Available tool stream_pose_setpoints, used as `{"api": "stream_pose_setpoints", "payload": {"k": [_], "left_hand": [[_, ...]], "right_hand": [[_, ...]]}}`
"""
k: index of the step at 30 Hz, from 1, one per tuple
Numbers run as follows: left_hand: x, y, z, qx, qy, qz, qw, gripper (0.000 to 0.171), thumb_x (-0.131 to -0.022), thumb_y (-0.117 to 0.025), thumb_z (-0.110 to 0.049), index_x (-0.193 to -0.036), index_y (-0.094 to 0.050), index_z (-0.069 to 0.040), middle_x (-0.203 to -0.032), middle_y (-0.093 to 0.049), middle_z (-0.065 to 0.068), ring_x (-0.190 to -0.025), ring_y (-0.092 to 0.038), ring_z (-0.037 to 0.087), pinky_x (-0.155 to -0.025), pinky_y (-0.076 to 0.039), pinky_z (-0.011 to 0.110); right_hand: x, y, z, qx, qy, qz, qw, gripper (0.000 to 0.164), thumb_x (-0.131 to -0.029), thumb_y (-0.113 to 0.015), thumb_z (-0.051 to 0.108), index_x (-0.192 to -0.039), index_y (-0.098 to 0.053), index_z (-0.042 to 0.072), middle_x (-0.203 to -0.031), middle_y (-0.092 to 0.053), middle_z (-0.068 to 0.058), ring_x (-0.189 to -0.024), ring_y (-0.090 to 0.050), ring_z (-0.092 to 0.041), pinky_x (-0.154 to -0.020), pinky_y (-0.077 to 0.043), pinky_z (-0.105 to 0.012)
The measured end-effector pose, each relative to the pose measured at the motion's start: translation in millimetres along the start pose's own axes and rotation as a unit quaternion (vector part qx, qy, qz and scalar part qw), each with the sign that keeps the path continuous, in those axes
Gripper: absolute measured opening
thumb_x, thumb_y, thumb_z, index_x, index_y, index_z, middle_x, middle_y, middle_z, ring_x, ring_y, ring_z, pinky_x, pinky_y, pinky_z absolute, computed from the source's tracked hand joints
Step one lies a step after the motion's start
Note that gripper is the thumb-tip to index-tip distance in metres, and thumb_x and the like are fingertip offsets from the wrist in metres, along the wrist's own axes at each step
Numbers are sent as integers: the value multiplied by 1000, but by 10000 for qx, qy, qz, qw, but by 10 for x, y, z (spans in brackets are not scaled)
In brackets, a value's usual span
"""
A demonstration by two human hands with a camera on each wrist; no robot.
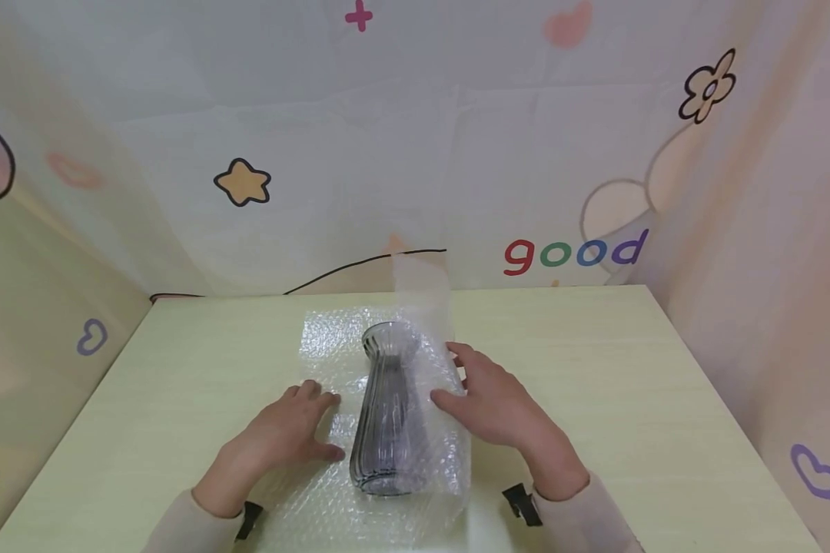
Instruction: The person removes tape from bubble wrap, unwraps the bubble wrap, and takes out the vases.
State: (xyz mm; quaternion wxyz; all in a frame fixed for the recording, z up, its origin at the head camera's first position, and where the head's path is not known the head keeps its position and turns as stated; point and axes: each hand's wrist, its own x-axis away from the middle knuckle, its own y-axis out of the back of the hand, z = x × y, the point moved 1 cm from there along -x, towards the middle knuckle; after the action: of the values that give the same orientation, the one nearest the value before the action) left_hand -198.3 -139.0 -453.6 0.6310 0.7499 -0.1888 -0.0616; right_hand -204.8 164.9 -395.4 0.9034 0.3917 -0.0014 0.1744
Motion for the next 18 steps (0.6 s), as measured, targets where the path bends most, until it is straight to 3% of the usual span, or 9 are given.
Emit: {"api": "stream_pose_setpoints", "payload": {"k": [10, 18], "left_hand": [[5, -9, 17, -46, -93, -6, 9999, 79, -74, -90, -50, -133, -64, -4, -118, -59, 18, -103, -58, 33, -81, -57, 46], [6, 4, 9, -79, -62, 40, 9999, 79, -74, -90, -51, -132, -64, -4, -117, -59, 18, -103, -58, 32, -81, -57, 46]], "right_hand": [[19, 83, -29, -35, -125, 109, 9999, 80, -98, -66, 45, -162, -29, 13, -159, -46, -14, -131, -58, -34, -98, -55, -51], [24, 143, -67, -165, -129, 205, 9996, 87, -98, -67, 43, -164, -22, 8, -152, -54, -15, -130, -60, -35, -95, -57, -49]]}}
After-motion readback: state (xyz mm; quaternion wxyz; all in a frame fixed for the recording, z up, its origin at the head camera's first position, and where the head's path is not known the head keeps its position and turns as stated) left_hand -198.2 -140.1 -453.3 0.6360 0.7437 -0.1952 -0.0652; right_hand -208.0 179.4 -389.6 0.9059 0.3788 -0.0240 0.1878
